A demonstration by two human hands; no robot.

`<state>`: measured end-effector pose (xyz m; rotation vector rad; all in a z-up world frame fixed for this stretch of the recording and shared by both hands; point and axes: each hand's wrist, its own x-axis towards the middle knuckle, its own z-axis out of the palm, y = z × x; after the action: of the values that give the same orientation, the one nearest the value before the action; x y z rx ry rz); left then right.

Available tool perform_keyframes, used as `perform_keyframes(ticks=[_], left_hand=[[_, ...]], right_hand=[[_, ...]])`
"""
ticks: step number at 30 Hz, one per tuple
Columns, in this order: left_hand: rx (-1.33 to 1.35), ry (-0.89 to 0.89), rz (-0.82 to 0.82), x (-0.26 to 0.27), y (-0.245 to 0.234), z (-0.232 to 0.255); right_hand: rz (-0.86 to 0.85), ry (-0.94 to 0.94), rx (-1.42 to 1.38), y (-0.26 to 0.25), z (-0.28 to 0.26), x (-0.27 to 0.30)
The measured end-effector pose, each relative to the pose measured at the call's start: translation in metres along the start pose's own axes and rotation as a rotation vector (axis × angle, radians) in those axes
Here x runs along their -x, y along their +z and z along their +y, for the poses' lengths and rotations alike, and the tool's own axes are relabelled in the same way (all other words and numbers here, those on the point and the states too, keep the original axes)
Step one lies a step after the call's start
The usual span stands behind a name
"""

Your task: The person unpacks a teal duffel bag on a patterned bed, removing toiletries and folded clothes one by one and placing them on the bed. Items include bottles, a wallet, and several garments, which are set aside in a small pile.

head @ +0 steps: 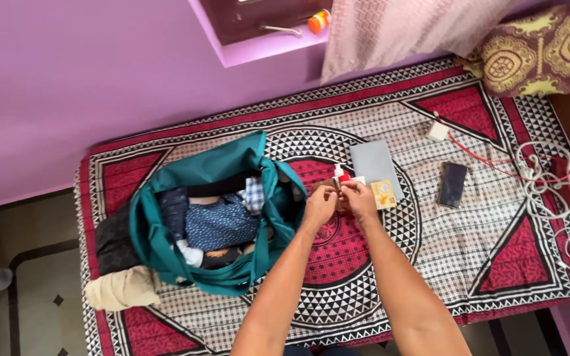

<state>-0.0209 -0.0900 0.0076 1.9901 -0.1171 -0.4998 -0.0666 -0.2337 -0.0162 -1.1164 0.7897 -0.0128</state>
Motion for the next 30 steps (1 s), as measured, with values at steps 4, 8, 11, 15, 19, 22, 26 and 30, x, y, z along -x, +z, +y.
perform_keyframes(ticks=[4,8,11,15,19,22,26,30], left_hand=[[-0.008,0.002,0.073,0.01,-0.048,0.002],[0.016,0.007,0.137,0.017,-0.075,-0.014],[0.025,0.002,0.142,0.025,-0.088,-0.023],[-0.043,-0.052,0.104,0.031,-0.094,-0.05],[-0.081,-0.095,0.119,0.03,-0.099,-0.066],[-0.142,-0.076,0.082,0.028,-0.101,-0.08],[-0.138,-0.135,-0.021,0.037,-0.11,-0.058],[-0.073,-0.195,-0.065,0.038,-0.11,-0.047]], right_hand=[[-0.076,-0.062,0.02,0.049,-0.008,0.024],[-0.195,-0.07,0.033,0.086,-0.017,0.059],[-0.237,-0.035,0.079,0.1,-0.016,0.076],[-0.245,0.014,0.226,0.102,-0.006,0.084],[-0.213,-0.001,0.359,0.099,0.012,0.075],[-0.2,-0.031,0.447,0.098,0.024,0.071],[-0.199,-0.005,0.469,0.101,0.033,0.065],[-0.215,0.015,0.446,0.103,0.048,0.054]])
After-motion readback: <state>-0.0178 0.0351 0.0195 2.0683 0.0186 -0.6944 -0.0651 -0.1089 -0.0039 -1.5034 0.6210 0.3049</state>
